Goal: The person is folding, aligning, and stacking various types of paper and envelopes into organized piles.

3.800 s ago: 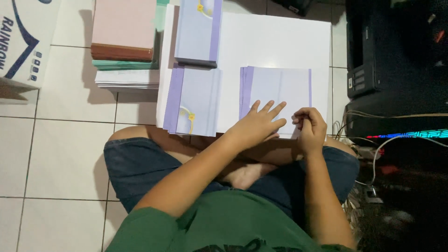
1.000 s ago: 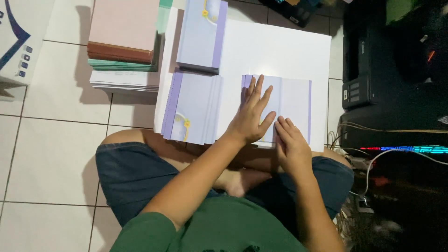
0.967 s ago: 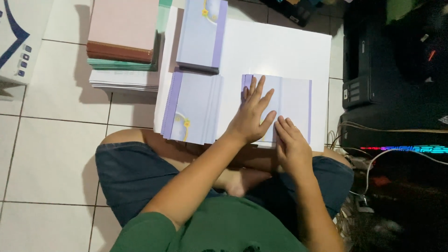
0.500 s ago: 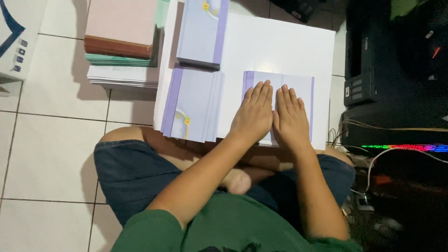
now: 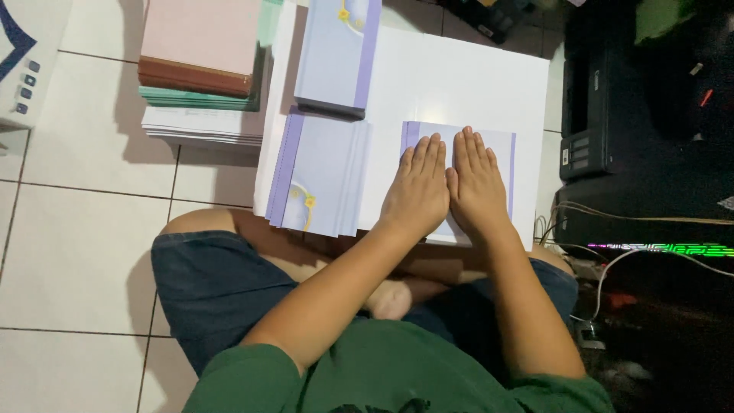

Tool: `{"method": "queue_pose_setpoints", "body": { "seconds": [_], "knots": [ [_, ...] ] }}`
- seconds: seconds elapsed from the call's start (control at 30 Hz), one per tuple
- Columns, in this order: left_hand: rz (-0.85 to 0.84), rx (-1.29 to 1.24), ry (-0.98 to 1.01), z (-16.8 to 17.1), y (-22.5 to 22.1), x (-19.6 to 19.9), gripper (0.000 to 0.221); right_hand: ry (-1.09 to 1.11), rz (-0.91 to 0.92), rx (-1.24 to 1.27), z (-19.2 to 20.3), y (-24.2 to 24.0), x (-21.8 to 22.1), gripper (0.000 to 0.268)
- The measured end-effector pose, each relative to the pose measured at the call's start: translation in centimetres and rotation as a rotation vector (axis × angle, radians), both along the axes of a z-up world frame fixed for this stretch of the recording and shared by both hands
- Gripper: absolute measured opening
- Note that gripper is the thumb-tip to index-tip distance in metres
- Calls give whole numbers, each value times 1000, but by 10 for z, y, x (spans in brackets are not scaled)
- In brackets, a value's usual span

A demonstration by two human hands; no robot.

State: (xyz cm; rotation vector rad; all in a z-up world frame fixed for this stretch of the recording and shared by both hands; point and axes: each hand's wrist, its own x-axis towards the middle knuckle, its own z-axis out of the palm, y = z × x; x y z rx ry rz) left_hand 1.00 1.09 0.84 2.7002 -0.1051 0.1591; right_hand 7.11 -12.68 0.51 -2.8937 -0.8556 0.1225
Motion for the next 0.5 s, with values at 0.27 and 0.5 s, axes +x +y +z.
{"method": "queue_pose_setpoints", "body": {
  "seconds": [0.27, 0.5],
  "knots": [
    [7, 17, -1, 8, 4, -8, 60, -36, 15, -31, -16, -15, -21, 65],
    [19, 42, -41, -1, -2, -7, 60, -3, -11, 6, -11, -1, 11, 64]
  ]
}}
